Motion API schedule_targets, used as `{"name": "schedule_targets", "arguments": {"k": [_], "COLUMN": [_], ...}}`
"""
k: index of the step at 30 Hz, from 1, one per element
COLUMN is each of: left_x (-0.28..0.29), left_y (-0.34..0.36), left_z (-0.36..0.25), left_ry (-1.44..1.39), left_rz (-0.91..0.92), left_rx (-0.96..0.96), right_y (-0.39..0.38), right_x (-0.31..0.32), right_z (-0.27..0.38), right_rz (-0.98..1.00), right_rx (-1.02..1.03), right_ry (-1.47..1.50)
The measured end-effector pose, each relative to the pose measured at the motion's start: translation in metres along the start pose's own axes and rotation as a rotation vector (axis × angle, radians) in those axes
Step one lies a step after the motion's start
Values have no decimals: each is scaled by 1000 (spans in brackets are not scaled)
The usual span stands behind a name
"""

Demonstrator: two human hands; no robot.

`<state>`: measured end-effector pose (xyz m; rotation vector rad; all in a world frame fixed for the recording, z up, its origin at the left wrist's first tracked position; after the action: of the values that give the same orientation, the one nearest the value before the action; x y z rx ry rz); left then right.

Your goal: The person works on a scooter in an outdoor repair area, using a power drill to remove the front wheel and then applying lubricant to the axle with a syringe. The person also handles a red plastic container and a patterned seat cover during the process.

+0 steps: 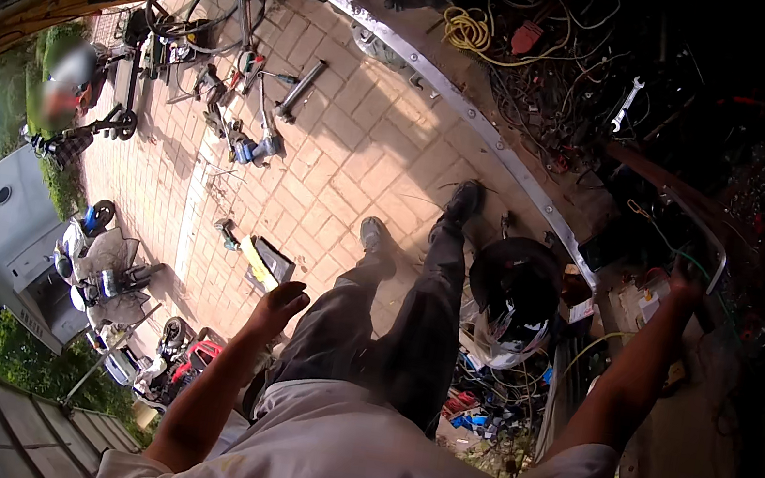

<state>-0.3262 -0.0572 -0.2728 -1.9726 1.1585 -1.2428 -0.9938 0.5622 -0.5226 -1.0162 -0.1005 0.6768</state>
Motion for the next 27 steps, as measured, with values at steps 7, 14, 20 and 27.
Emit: {"name": "schedule_targets", "arguments": {"k": [7, 14, 20, 27], "left_x": [27, 59, 140, 122], "left_y": [-56, -124, -180, -163], "left_z": [27, 71, -19, 296], "left_ry": [-239, -547, -368, -304], "left_rz": [-79, -238, -710, -553], "left_rx": [238, 216, -494, 419], "right_y": [-174, -361, -701, -986], "right_x": [-30, 26, 96, 182], "right_z": [-139, -327, -547, -617], "right_rz": [210, 487, 1182, 1460], "right_rx": [-206, -443, -947, -1343], "right_ry": [-178, -1097, -1453, -1467]}}
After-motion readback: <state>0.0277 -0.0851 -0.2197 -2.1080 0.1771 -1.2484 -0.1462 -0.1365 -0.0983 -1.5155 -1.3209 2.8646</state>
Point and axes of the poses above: each hand's wrist, its own y-axis towards the middle knuckle, its own x-axis out of the back of the hand, z = x × y, the point moved 10 cm from there along y, towards the middle knuckle, and after that the axes turned 1 degree about -z, right-handed, at the moved point
